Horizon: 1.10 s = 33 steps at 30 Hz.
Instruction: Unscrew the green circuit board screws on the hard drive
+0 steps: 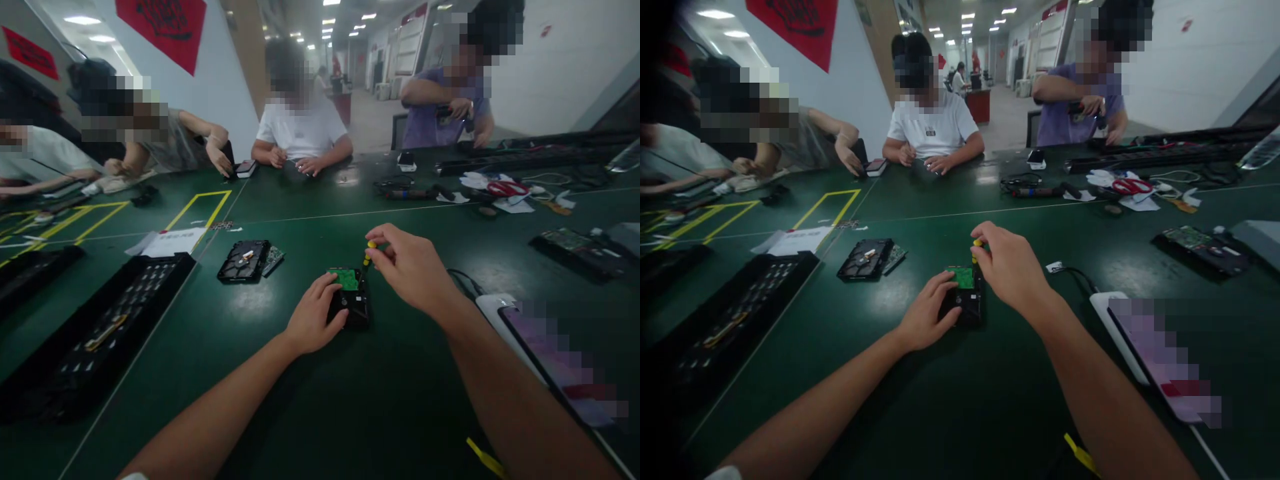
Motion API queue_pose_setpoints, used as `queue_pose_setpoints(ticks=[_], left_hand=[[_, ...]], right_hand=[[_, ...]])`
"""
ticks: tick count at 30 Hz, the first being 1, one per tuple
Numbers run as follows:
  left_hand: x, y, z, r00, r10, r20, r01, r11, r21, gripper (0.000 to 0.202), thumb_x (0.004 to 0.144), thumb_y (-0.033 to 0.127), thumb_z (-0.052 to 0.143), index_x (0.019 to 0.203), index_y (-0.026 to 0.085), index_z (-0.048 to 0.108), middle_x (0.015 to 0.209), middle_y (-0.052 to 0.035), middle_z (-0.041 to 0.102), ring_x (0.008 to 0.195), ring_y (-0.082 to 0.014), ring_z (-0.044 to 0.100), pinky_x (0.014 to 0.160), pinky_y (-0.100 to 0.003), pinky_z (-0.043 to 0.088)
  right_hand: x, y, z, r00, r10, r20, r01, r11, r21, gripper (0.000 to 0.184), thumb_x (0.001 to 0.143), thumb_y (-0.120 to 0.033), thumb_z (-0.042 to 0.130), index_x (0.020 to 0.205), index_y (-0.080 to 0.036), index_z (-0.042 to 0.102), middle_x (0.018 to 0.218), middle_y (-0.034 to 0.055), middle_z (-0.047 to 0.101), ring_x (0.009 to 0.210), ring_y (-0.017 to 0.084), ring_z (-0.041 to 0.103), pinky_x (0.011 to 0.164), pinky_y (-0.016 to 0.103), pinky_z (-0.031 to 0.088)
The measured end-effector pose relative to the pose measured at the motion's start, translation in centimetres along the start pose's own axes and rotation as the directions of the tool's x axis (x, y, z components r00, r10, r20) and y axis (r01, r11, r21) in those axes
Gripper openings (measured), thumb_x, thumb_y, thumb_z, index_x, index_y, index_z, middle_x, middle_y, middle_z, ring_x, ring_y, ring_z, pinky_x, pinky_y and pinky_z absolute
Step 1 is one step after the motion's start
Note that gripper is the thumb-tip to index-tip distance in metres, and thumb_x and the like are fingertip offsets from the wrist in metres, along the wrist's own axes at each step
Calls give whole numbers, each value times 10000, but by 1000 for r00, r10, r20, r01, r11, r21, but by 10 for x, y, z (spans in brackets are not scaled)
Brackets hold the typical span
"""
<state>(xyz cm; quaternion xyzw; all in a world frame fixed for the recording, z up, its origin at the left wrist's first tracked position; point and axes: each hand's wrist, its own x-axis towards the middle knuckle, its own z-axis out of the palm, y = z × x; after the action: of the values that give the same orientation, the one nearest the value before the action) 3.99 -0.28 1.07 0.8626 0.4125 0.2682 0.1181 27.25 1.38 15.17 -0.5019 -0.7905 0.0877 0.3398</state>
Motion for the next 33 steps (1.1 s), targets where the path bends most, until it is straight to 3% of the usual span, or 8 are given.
queue_pose_setpoints(ticks=[11, 22, 33], left_hand=[[2, 2, -1, 1000, -28, 3, 28, 1000, 3, 526, 916, 351, 632, 1401, 213, 483, 1527, -155, 474, 1476, -341, 415, 1216, -594, 386], [1, 2, 4, 1000, -23, 2, 22, 999, 48, 498, 932, 335, 597, 1391, 187, 471, 1543, -164, 451, 1491, -340, 385, 1228, -574, 374], [0, 1, 5, 1000, -13, -13, 14, 998, 67, 390, 1004, 339, 490, 1358, 175, 505, 1524, -155, 473, 1490, -308, 393, 1256, -529, 349]], right_hand=[[-3, -11, -2, 997, -45, 58, 45, 999, -5, 109, 968, -190, 608, 1055, -214, 667, 1031, 61, 745, 832, 201, 667, 757, 336, 483], [-1, -12, -9, 998, -32, 58, 36, 997, -69, 67, 924, -178, 644, 979, -192, 680, 898, 45, 758, 788, 198, 691, 742, 311, 470], [7, -39, -5, 989, -61, 136, 75, 992, -100, 74, 900, -127, 651, 940, -174, 692, 906, 58, 771, 798, 201, 711, 733, 294, 462]])
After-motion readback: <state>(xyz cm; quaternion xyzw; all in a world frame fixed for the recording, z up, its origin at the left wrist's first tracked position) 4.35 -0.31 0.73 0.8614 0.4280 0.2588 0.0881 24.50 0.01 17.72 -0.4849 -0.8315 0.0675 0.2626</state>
